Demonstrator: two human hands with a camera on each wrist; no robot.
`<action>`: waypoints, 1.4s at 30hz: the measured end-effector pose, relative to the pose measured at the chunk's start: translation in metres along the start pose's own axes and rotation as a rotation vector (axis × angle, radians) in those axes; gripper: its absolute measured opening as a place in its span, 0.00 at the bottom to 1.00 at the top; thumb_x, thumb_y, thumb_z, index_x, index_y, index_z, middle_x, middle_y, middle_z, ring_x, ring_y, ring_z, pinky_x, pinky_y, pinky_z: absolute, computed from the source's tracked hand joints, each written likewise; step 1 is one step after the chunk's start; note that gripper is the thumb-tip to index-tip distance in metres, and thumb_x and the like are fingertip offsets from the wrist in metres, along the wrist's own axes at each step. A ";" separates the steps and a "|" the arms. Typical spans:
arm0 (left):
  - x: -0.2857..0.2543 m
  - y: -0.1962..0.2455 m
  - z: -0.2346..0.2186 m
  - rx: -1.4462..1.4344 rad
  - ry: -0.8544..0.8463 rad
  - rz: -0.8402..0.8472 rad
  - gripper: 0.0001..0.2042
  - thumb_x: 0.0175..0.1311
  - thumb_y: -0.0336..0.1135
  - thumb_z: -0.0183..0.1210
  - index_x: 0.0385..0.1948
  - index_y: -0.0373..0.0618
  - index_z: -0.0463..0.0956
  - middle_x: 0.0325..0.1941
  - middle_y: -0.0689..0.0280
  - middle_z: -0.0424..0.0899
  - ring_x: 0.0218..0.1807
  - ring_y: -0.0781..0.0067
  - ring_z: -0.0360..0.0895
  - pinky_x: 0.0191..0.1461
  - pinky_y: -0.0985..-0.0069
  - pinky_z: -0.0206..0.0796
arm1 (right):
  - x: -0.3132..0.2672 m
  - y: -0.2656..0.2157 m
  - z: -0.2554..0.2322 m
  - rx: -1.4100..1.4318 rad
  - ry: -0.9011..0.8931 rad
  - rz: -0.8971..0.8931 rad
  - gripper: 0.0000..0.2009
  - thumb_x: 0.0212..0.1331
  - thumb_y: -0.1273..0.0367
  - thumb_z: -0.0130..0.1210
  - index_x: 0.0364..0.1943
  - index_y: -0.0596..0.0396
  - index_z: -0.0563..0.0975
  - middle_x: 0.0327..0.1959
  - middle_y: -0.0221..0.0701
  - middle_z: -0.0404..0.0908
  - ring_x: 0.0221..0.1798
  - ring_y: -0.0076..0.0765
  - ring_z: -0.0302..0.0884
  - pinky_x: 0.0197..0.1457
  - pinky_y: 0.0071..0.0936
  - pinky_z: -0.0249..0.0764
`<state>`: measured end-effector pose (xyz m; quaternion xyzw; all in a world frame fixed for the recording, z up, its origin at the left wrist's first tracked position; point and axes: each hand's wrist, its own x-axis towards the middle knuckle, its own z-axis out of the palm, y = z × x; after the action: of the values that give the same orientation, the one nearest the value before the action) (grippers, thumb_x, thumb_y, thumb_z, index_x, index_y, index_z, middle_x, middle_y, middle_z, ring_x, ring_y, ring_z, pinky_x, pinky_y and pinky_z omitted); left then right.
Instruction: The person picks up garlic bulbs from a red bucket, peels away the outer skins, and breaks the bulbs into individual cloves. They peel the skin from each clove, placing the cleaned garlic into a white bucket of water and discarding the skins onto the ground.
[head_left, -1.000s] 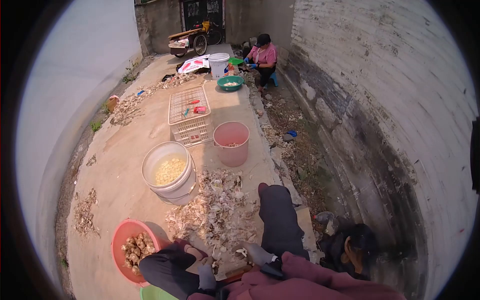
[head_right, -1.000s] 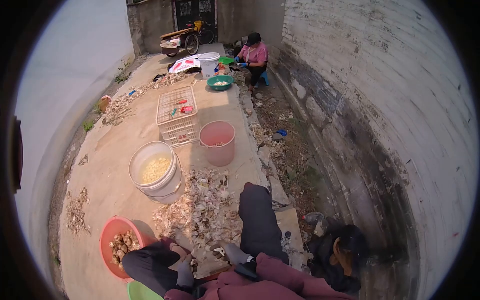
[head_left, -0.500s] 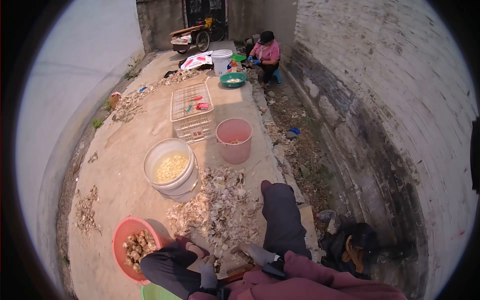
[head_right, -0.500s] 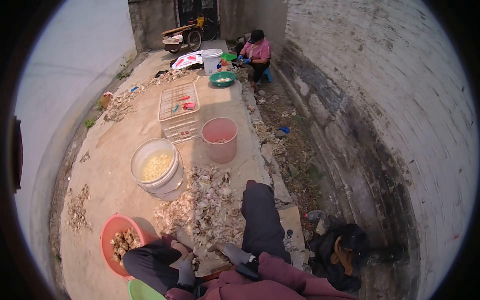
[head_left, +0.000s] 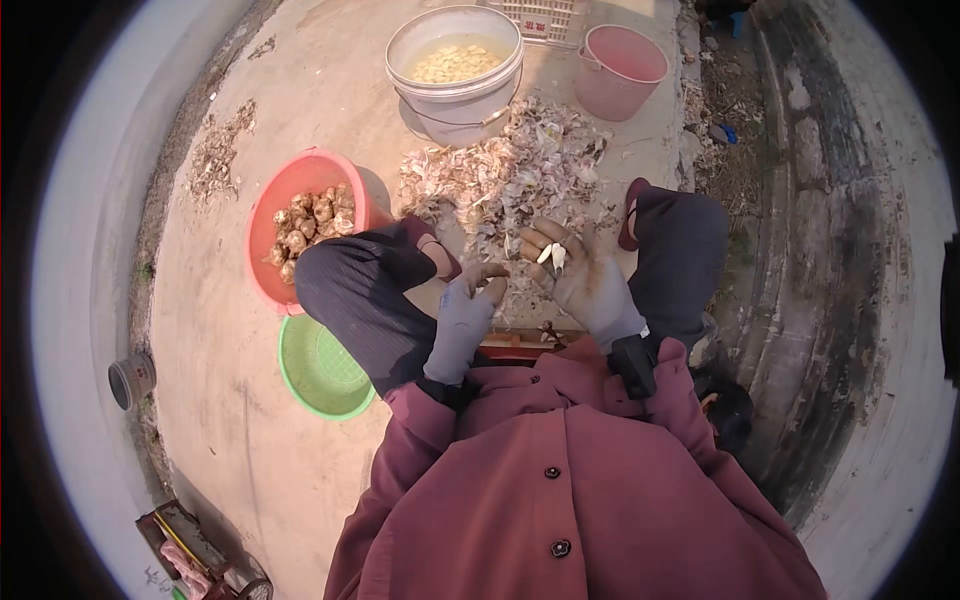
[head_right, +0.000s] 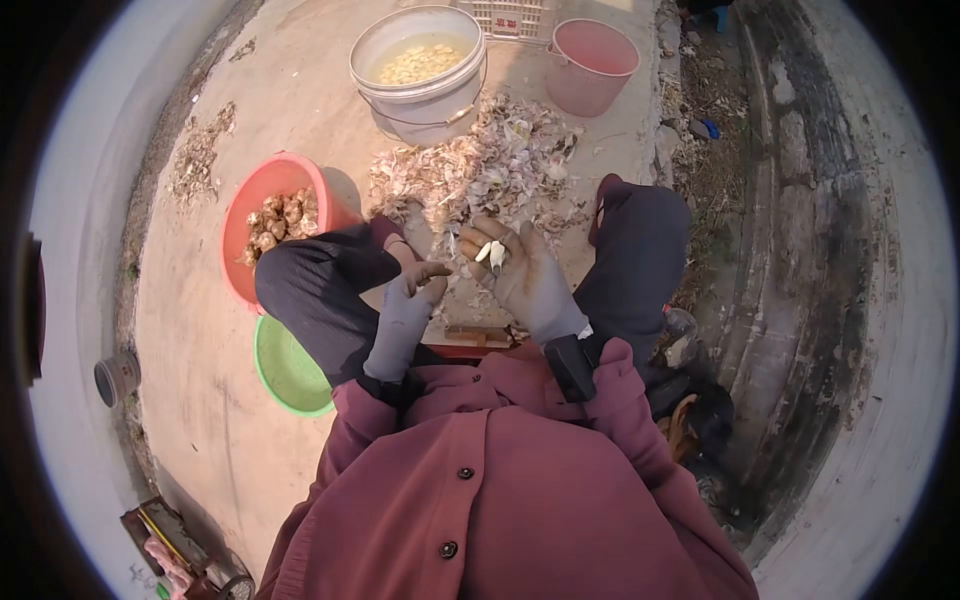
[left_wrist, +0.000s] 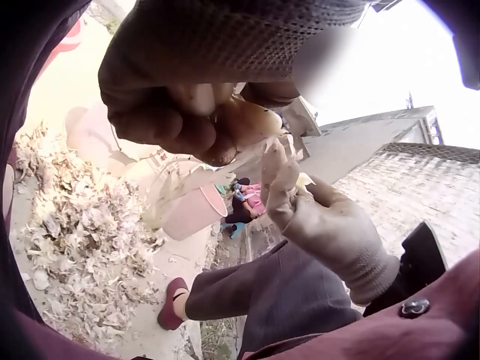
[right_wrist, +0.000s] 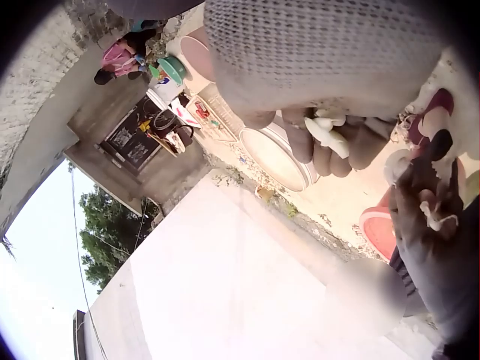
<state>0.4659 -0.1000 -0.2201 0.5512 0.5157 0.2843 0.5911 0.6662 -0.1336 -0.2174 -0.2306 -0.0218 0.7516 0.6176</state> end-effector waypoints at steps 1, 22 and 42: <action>-0.002 -0.001 -0.002 0.071 -0.002 0.026 0.11 0.65 0.36 0.58 0.39 0.37 0.80 0.30 0.73 0.78 0.31 0.86 0.69 0.35 0.83 0.61 | 0.001 0.002 0.002 0.008 -0.026 0.003 0.32 0.76 0.48 0.34 0.66 0.63 0.66 0.68 0.45 0.68 0.68 0.43 0.69 0.65 0.37 0.71; -0.020 0.004 0.016 0.935 0.182 0.439 0.09 0.58 0.36 0.63 0.36 0.47 0.75 0.29 0.62 0.78 0.37 0.57 0.77 0.40 0.62 0.65 | 0.012 0.056 -0.008 0.116 0.076 0.110 0.32 0.76 0.49 0.35 0.69 0.64 0.61 0.66 0.45 0.69 0.69 0.44 0.66 0.72 0.42 0.64; -0.023 0.013 0.011 0.750 0.145 0.338 0.05 0.58 0.34 0.61 0.33 0.45 0.79 0.29 0.56 0.81 0.36 0.50 0.80 0.39 0.60 0.68 | -0.008 0.028 0.007 -0.914 0.196 0.243 0.18 0.74 0.54 0.44 0.44 0.53 0.76 0.33 0.24 0.75 0.32 0.15 0.70 0.35 0.15 0.68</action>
<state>0.4726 -0.1218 -0.2024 0.7838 0.5261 0.2078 0.2563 0.6386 -0.1455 -0.2173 -0.5491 -0.2643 0.7063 0.3601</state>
